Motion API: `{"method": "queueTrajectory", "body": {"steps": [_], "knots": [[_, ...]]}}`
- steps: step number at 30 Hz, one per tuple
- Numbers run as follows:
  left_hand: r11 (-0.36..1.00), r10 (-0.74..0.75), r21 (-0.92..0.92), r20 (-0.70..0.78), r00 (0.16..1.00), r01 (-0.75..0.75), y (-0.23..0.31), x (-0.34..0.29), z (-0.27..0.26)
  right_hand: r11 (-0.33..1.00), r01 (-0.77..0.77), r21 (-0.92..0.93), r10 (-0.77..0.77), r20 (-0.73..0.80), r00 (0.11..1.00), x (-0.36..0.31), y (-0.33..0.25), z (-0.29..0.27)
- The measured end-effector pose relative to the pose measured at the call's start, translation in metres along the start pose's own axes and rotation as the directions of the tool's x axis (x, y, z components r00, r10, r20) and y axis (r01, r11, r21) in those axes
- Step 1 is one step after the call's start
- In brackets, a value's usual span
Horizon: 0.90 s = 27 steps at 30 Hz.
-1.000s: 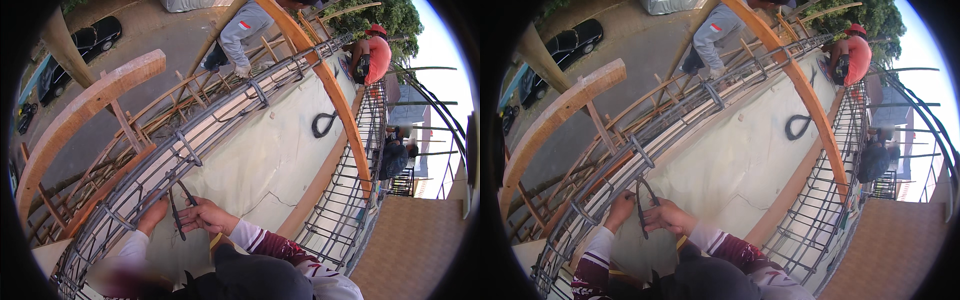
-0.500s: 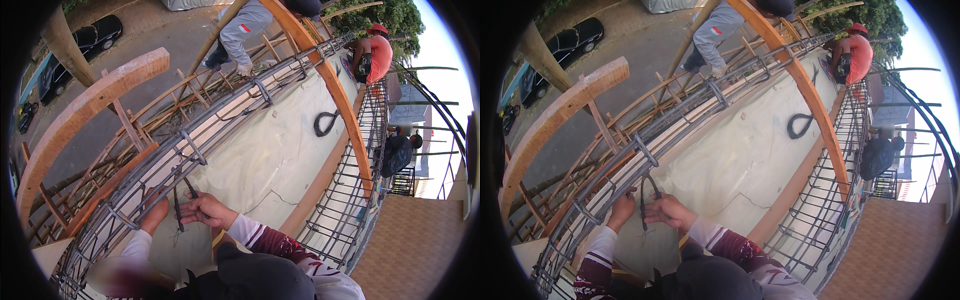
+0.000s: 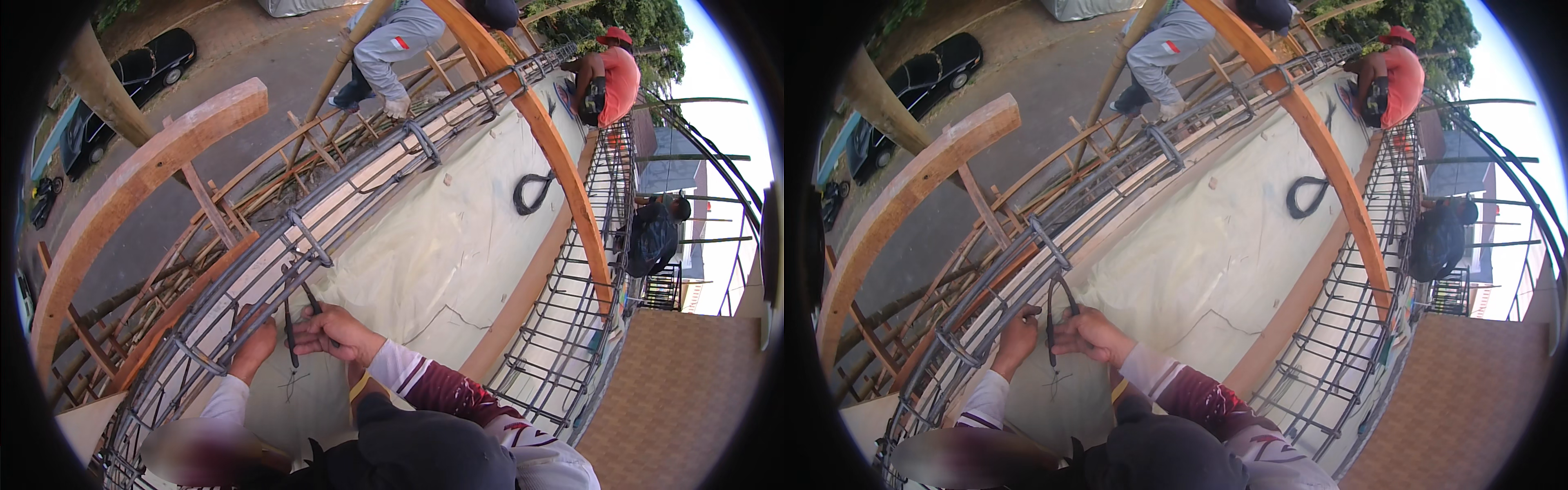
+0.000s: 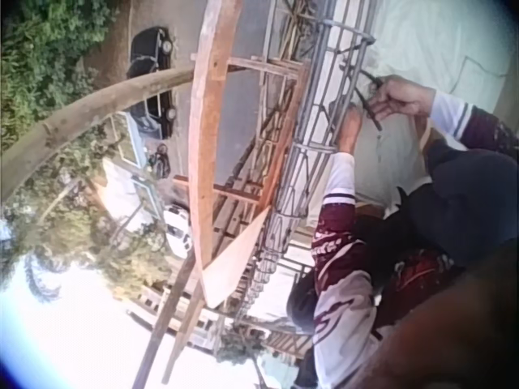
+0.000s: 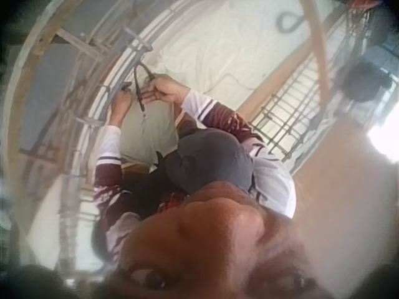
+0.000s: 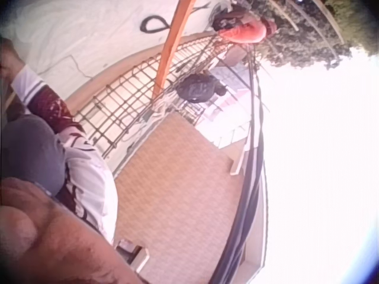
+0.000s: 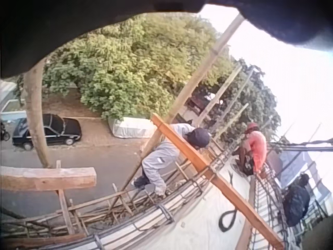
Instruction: The person is assembling a rebar structure on a construction site. They are using pliers to tie the rebar together with wire.
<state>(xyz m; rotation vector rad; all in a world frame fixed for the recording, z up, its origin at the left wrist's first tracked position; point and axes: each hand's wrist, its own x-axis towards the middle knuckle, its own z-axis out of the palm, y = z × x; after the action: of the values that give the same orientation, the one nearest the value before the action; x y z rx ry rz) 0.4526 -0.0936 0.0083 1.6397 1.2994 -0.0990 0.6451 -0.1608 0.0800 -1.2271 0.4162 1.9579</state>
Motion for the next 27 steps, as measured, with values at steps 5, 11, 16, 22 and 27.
{"method": "queueTrajectory", "body": {"steps": [5,11,16,22,27], "knots": [[0.988,0.140,-0.053,-0.128,0.982,-0.148,-0.010,0.002,0.010,1.000,-0.021,-0.001,0.021,-0.019,1.000,-0.001,0.001,0.002],[0.999,0.042,-0.005,-0.022,0.999,-0.042,0.000,0.000,0.002,0.999,-0.003,0.033,0.004,-0.041,0.999,-0.001,0.005,0.006],[0.997,0.009,0.073,0.014,1.000,-0.010,0.012,-0.004,-0.006,0.998,-0.004,0.055,0.004,-0.003,1.000,0.002,0.003,0.003],[0.999,-0.003,0.051,0.038,0.999,0.001,0.016,-0.005,-0.012,0.994,0.018,-0.106,-0.016,0.017,1.000,-0.004,-0.006,0.000],[0.995,0.033,0.093,-0.025,0.999,-0.031,0.012,-0.005,-0.004,0.984,-0.017,-0.178,0.018,0.007,1.000,-0.019,-0.011,0.009]]}}
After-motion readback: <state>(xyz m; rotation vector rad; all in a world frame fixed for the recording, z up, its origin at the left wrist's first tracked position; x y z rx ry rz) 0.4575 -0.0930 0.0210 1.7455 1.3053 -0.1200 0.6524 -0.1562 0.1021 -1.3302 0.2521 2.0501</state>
